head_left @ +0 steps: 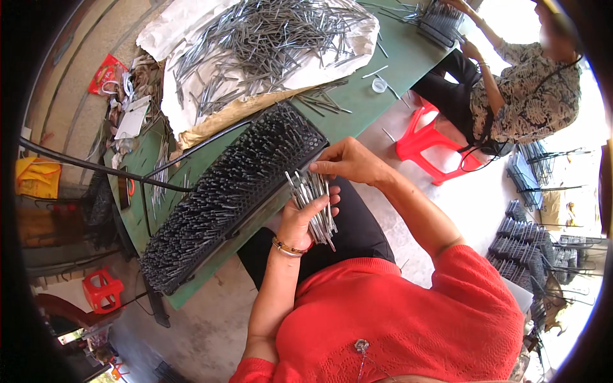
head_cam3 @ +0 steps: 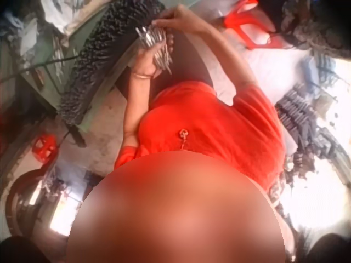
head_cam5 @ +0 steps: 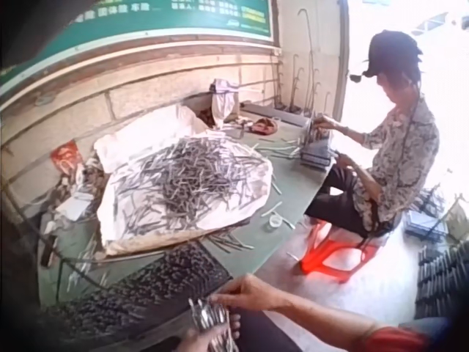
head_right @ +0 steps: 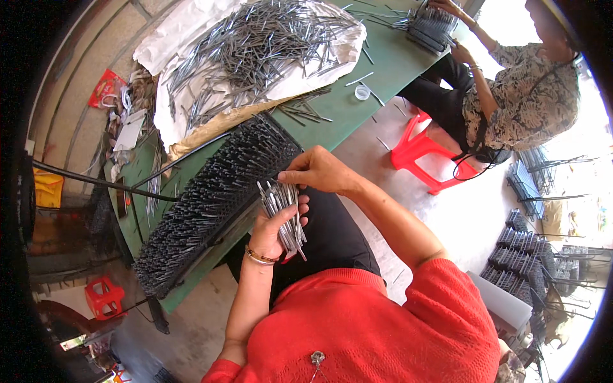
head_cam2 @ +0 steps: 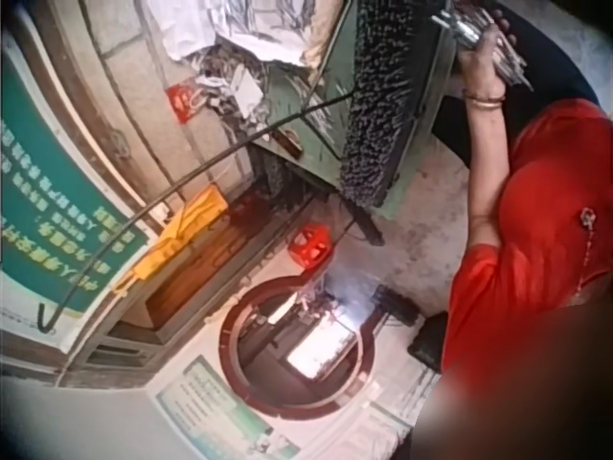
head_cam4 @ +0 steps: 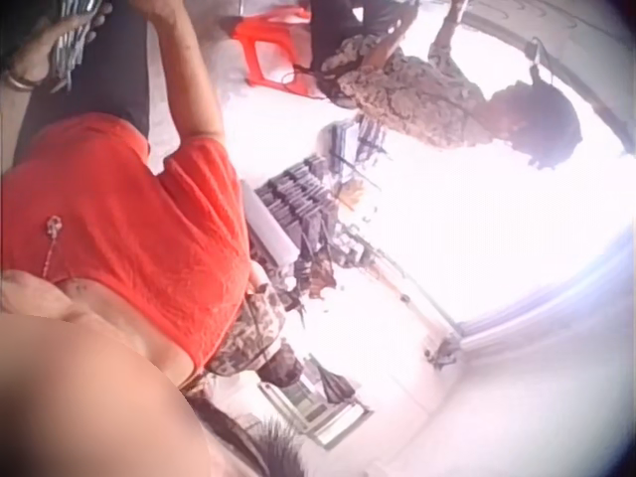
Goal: Manually inserting individual metal spikes into a black plastic base plate on a workbench.
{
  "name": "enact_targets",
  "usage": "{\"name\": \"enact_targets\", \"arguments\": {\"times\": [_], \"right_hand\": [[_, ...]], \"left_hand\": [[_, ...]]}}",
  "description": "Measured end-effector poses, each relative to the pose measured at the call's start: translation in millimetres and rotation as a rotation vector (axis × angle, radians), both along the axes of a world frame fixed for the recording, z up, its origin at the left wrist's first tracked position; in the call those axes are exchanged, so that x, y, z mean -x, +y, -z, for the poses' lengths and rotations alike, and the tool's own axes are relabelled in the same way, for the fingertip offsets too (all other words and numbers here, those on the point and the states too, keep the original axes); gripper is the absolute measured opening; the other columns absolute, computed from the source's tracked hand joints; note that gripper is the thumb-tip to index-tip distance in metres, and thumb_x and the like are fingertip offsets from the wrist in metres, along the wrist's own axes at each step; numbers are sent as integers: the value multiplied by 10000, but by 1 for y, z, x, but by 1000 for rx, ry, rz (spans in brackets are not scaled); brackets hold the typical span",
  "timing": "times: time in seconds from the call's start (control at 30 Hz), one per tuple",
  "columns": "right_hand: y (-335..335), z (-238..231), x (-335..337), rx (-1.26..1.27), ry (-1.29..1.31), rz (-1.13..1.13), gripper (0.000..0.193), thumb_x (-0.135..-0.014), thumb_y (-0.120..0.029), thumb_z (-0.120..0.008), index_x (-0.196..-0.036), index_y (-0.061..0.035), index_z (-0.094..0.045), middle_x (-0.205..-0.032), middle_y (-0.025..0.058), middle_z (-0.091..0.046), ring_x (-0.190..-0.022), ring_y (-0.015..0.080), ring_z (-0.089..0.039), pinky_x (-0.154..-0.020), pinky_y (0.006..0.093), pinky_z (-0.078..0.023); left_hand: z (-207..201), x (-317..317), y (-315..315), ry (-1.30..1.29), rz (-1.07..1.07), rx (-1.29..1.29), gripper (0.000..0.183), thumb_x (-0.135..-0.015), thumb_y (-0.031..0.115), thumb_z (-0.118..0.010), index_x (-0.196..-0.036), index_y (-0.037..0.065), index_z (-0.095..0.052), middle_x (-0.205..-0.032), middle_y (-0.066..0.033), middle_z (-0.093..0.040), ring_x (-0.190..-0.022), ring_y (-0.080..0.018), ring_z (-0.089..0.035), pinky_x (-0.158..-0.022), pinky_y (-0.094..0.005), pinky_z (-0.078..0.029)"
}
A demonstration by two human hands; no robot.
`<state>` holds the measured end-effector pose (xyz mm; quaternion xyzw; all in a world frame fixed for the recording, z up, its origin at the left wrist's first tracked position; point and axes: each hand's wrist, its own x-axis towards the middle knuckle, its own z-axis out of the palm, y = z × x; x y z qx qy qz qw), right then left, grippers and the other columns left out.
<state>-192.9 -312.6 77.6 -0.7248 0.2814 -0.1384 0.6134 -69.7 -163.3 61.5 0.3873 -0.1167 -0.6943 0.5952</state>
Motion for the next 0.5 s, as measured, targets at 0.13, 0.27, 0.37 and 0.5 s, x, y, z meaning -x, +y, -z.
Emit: {"name": "enact_targets", "arguments": {"times": [0.13,0.27,0.37,0.5], "right_hand": [[-5,1,-1,-74,-13,98,275,-874,-256,-673,-872,18,-702,-687,14,-633,-624,66,-556,-556,228,-445],[-18,-7,-6,-26,-209,312,260,-872,-200,-656,-927,53,-669,-723,62,-661,-644,105,-610,-594,252,-495],[-26,-20,-15,196,-279,448,227,-891,-164,-649,-980,44,-657,-791,41,-675,-708,87,-613,-609,249,-485],[-33,-12,-29,626,-302,557,198,-852,-109,-668,-1009,11,-649,-849,116,-700,-729,157,-662,-634,283,-502]], "left_hand": [[3,1,1,-2,11,-17,365,-841,60,-660,-1185,30,-541,-1045,-119,-648,-874,-170,-646,-711,-311,-567],[12,-1,3,-42,24,-35,367,-839,64,-664,-1183,27,-542,-1025,-110,-648,-848,-163,-640,-688,-302,-557],[13,0,2,-19,16,-61,369,-835,69,-668,-1180,26,-544,-1008,-106,-648,-838,-160,-633,-678,-295,-549],[13,2,2,-22,28,-71,373,-830,69,-669,-1177,22,-543,-1003,-107,-646,-844,-159,-628,-688,-296,-549]]}}
